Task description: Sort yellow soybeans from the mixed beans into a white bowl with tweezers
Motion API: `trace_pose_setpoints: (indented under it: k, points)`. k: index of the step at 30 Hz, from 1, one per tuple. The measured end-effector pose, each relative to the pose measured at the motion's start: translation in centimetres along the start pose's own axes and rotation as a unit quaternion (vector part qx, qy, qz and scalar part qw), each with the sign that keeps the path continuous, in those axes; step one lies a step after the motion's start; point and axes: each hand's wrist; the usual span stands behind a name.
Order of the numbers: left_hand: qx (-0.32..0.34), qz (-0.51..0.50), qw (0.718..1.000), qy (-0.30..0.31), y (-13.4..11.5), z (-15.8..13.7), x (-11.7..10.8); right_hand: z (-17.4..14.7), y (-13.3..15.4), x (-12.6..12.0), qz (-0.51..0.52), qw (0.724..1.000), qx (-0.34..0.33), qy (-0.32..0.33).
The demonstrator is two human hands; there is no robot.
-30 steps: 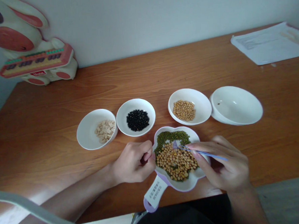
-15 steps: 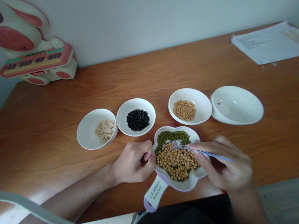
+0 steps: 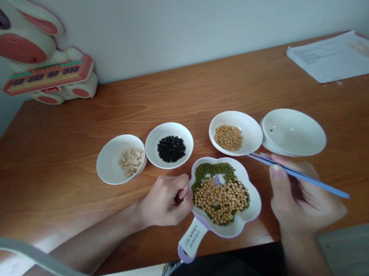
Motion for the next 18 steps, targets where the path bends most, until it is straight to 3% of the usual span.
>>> trace_pose_setpoints:
  k: [3, 7, 18]
  points:
    - [0.002, 0.000, 1.000, 0.001, -0.01, -0.01, -0.03, -0.09, 0.38, 0.07, 0.013, 0.998, -0.025, 0.052]
    - [0.000, -0.001, 1.000, 0.002, 0.03, -0.03, 0.09, 0.01, 0.86, 0.20, 0.029, 0.982, -0.064, 0.175]
    - [0.001, -0.007, 1.000, -0.005, 0.08, -0.05, 0.12, 0.03, 0.59, 0.44, -0.011, 0.973, -0.096, 0.210]
Point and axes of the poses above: each hand's wrist, its own z-axis towards the middle knuckle, its own x-axis out of the palm, y = z × x, and after that the axes turned 8 degrees about y, right-handed
